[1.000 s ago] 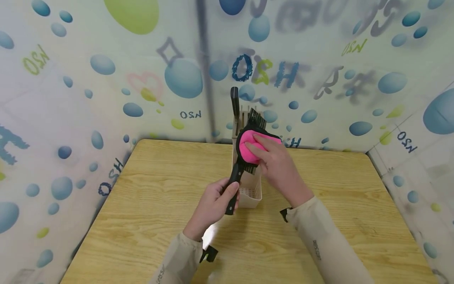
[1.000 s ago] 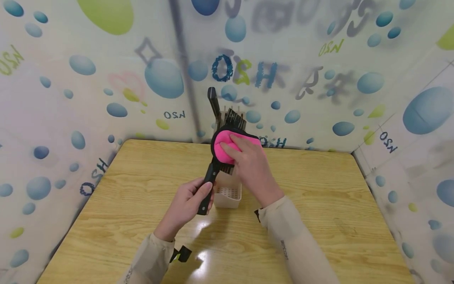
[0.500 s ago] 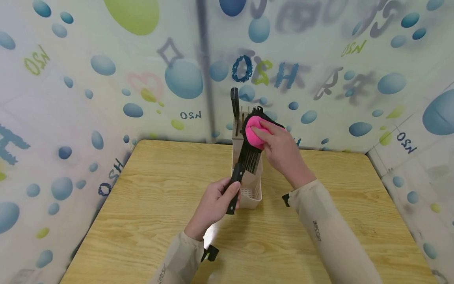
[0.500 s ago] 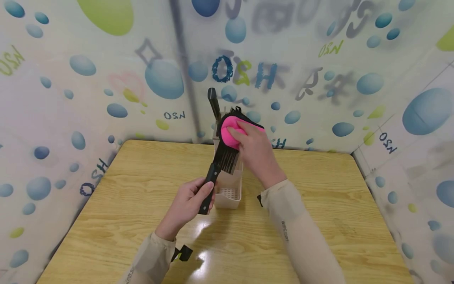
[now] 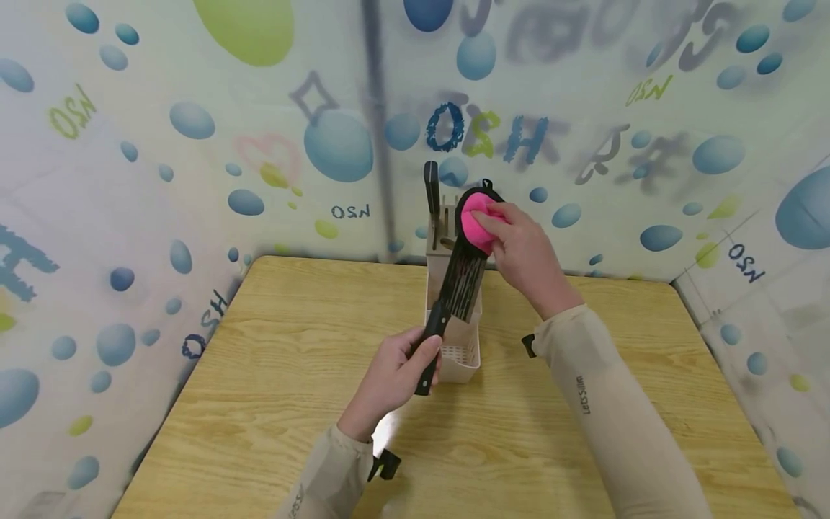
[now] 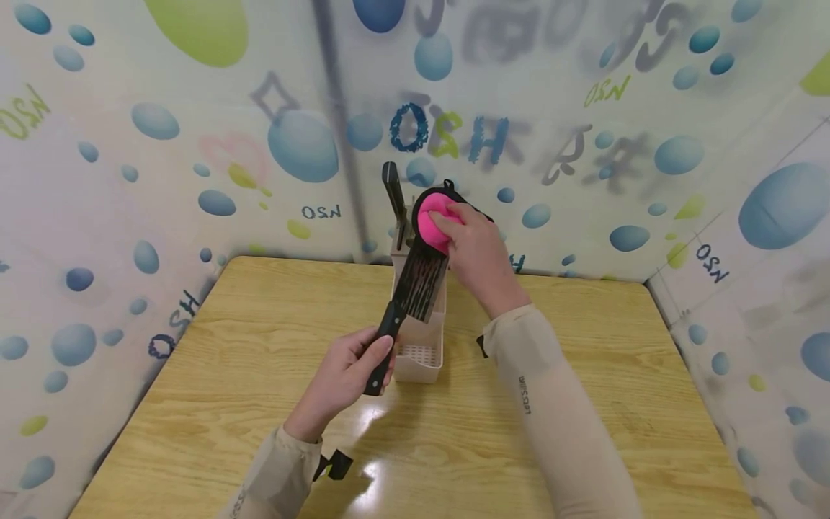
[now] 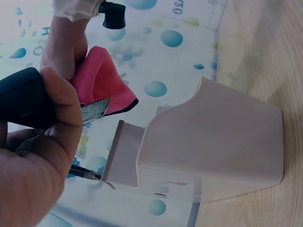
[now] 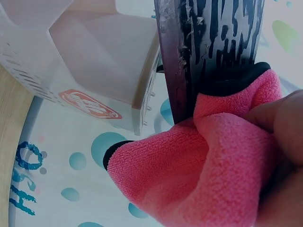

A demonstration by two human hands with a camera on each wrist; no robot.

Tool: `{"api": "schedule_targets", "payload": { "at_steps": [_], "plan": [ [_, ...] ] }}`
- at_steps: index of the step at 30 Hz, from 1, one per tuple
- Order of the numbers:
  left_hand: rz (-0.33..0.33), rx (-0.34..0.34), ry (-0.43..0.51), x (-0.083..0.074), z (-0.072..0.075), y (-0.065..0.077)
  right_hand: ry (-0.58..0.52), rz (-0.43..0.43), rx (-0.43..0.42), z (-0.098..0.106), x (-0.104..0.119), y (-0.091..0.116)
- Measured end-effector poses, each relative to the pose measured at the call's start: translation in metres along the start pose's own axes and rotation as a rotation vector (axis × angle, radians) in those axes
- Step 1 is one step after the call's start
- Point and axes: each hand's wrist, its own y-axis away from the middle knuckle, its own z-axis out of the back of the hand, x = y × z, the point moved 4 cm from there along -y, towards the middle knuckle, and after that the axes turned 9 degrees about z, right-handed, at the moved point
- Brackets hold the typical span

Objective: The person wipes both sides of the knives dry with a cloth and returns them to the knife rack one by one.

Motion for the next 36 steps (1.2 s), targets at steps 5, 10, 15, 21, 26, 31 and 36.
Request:
{"api": "schedule_targets", "payload": {
  "at_steps": [5, 10, 15, 21, 26, 31, 36],
  "plan": [
    [0.001, -0.002, -0.003, 0.001, -0.001, 0.000, -0.021, -0.033, 0.008, -0.002, -0.001, 0.004],
    [0.010, 0.002, 0.006, 0.001, -0.001, 0.000, -0.016, -0.020, -0.017, -0.007, 0.001, 0.012],
    [0.024, -0.026, 0.002, 0.001, 0.002, 0.000, -0.016, 0.016, -0.033, -0.012, 0.005, 0.020],
    [0.039, -0.056, 0.019, 0.001, 0.006, 0.000, -0.029, 0.041, -0.046, -0.018, 0.010, 0.027],
    [0.048, -0.074, 0.053, 0.002, 0.007, -0.001, -0.027, 0.090, -0.080, -0.026, 0.015, 0.033],
    [0.060, -0.099, 0.071, 0.002, 0.008, -0.002, -0.019, 0.133, -0.089, -0.030, 0.025, 0.039],
    [0.064, -0.113, 0.093, 0.003, 0.010, -0.002, -0.024, 0.137, -0.092, -0.030, 0.034, 0.047]
  ]
}}
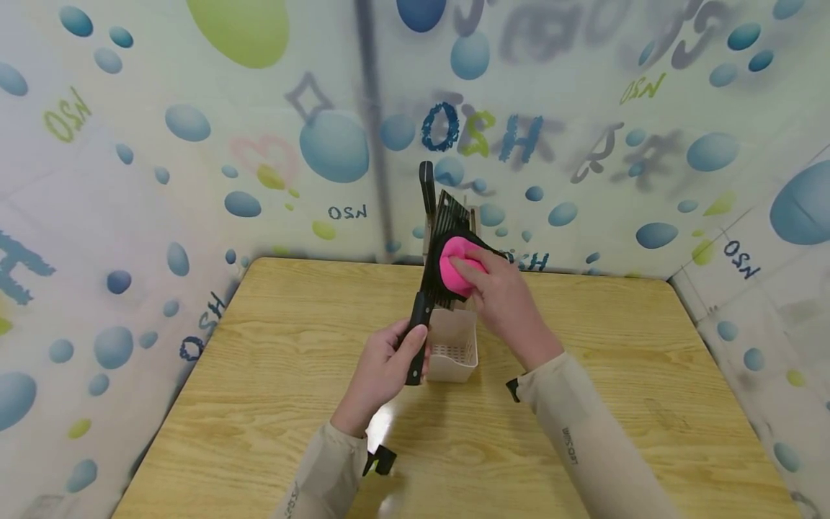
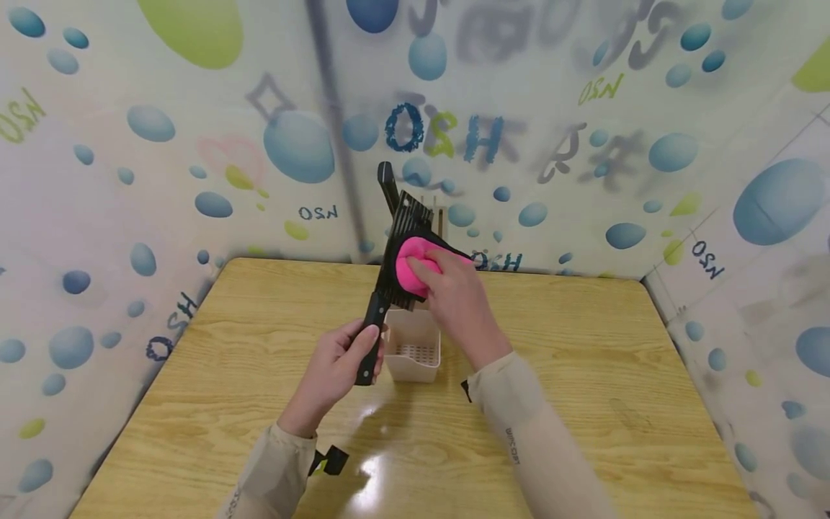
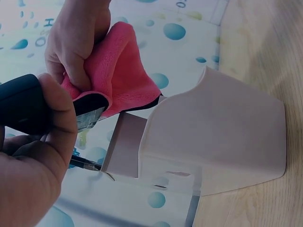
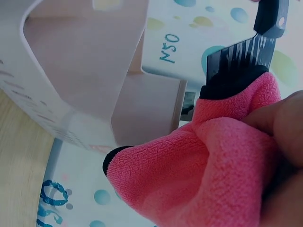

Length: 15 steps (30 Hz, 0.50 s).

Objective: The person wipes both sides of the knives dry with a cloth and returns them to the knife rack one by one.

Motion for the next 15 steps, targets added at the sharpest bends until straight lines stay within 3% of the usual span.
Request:
{"api": "schedule_targets", "payload": {
  "at_steps": [15],
  "plan": [
    [-0.006, -0.032, 0.018, -0.002, 0.004, 0.001, 0.020, 0.085, -0.037, -0.009, 0.022, 0.016]
  ]
}}
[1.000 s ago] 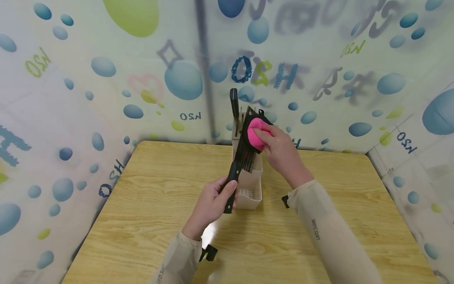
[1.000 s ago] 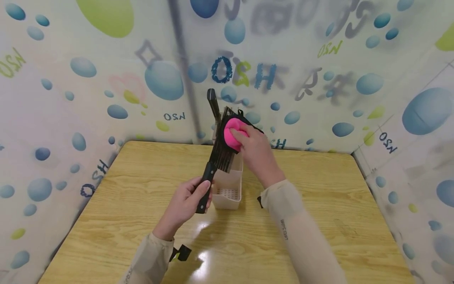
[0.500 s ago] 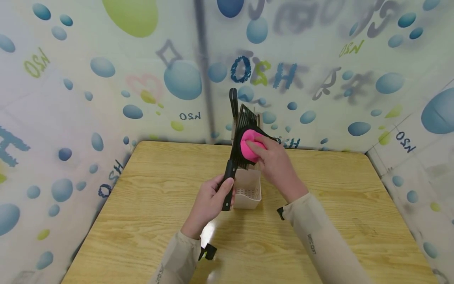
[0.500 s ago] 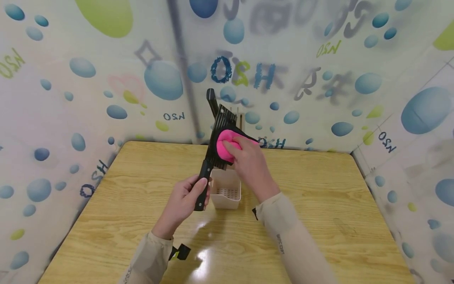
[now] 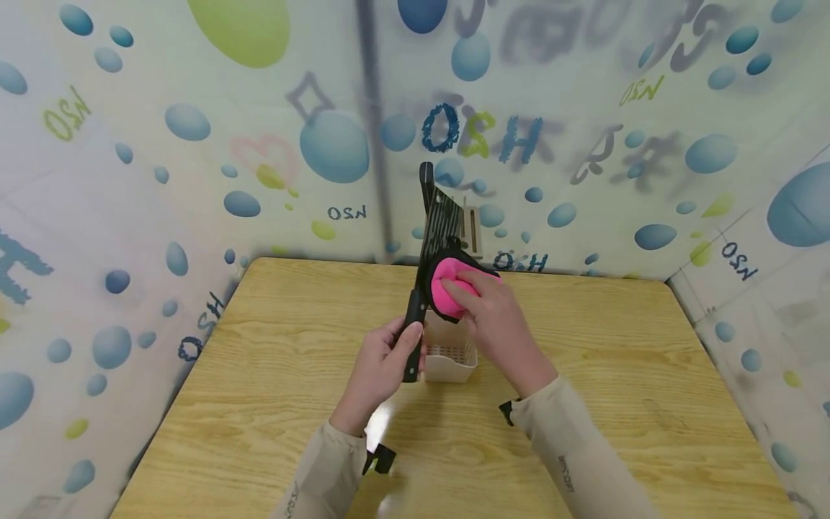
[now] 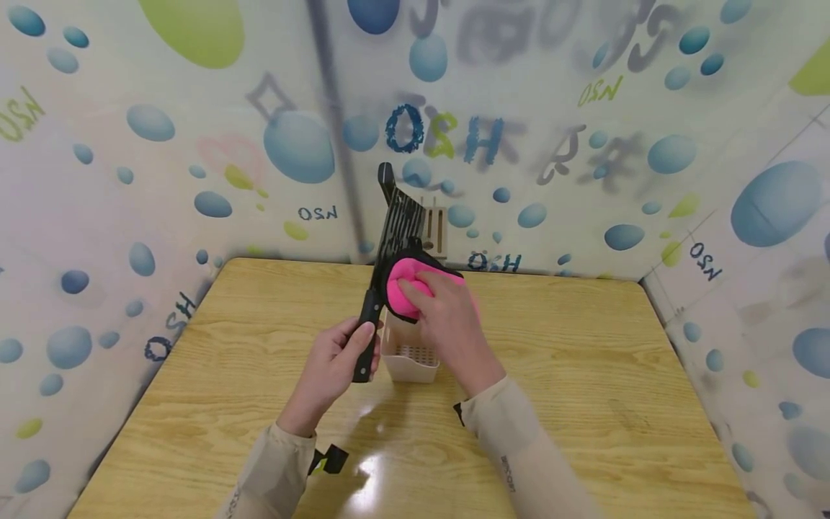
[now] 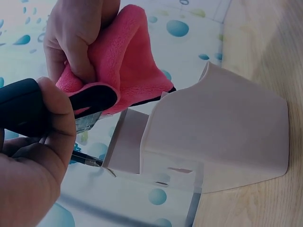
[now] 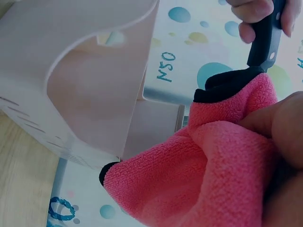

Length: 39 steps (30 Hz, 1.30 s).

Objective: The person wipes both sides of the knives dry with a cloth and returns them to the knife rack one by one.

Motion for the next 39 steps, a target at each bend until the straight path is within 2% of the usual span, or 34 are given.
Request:
{"api": "schedule_targets", "payload": {
  "at_steps": [6, 17, 29, 39],
  "plan": [
    [0.001, 0.004, -0.012, 0.001, -0.001, 0.001, 0.008, 0.000, -0.010, 0.001, 0.002, 0.001],
    [-0.074, 0.063, -0.108, 0.001, -0.008, 0.003, 0.051, -0.018, -0.010, 0.013, -0.009, -0.005],
    [-0.050, 0.075, -0.126, 0.002, -0.009, 0.007, 0.074, 0.019, -0.080, 0.020, -0.027, -0.023],
    [-0.040, 0.105, -0.136, 0.003, -0.010, 0.010, 0.120, -0.040, -0.030, 0.022, -0.041, -0.035]
  ]
}}
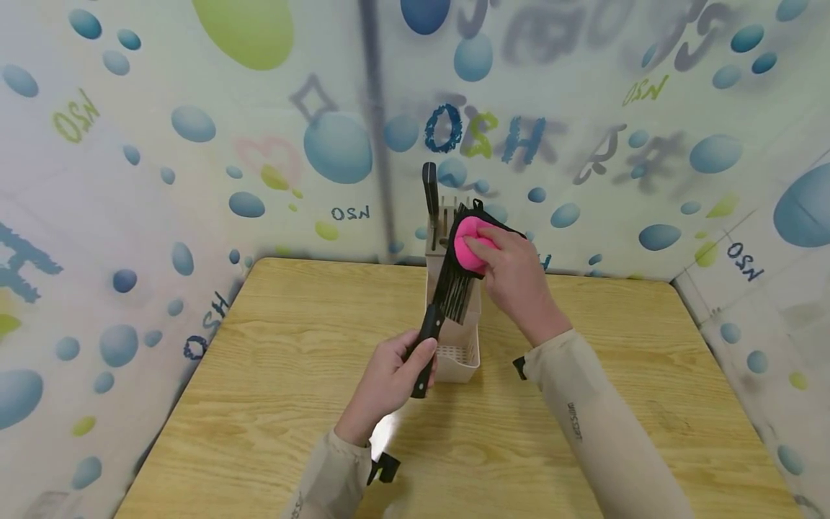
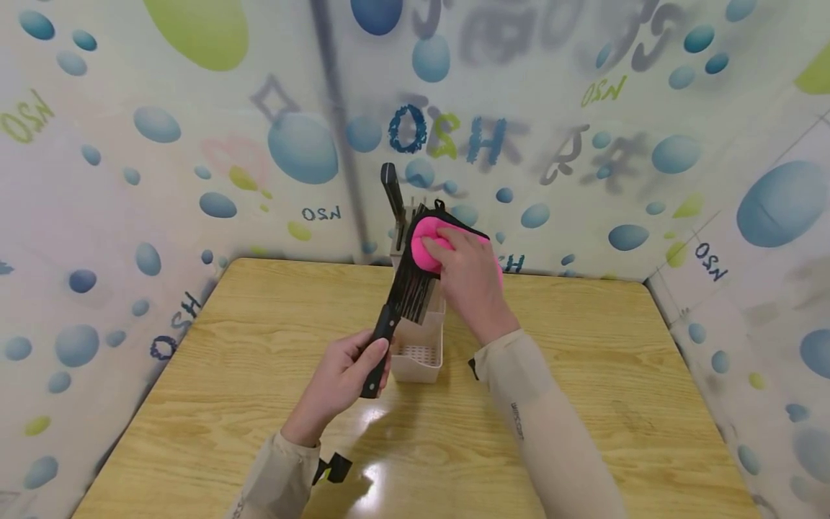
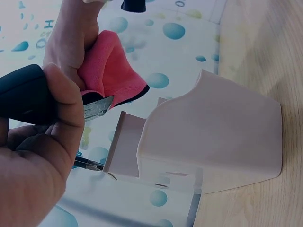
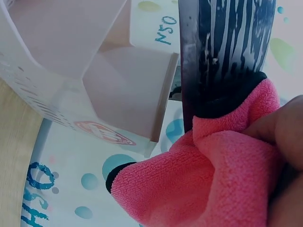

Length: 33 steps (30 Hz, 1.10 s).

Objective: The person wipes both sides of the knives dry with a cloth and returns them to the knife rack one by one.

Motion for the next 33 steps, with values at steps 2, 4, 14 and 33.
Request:
{"api": "schedule_targets", "payload": {
  "at_steps": [2, 4, 14, 33],
  "plan": [
    [0.000, 0.003, -0.006, 0.000, 0.000, -0.001, 0.007, -0.013, 0.009, -0.001, -0.003, -0.003],
    [-0.001, 0.003, -0.018, 0.001, 0.000, -0.001, 0.010, -0.028, 0.015, 0.000, -0.006, -0.005],
    [-0.026, 0.018, -0.060, -0.001, -0.003, -0.001, 0.035, -0.123, 0.053, 0.005, -0.015, -0.016],
    [0.010, 0.005, 0.011, 0.003, -0.001, -0.004, -0.148, -0.163, 0.074, -0.007, 0.002, 0.012]
  ]
}}
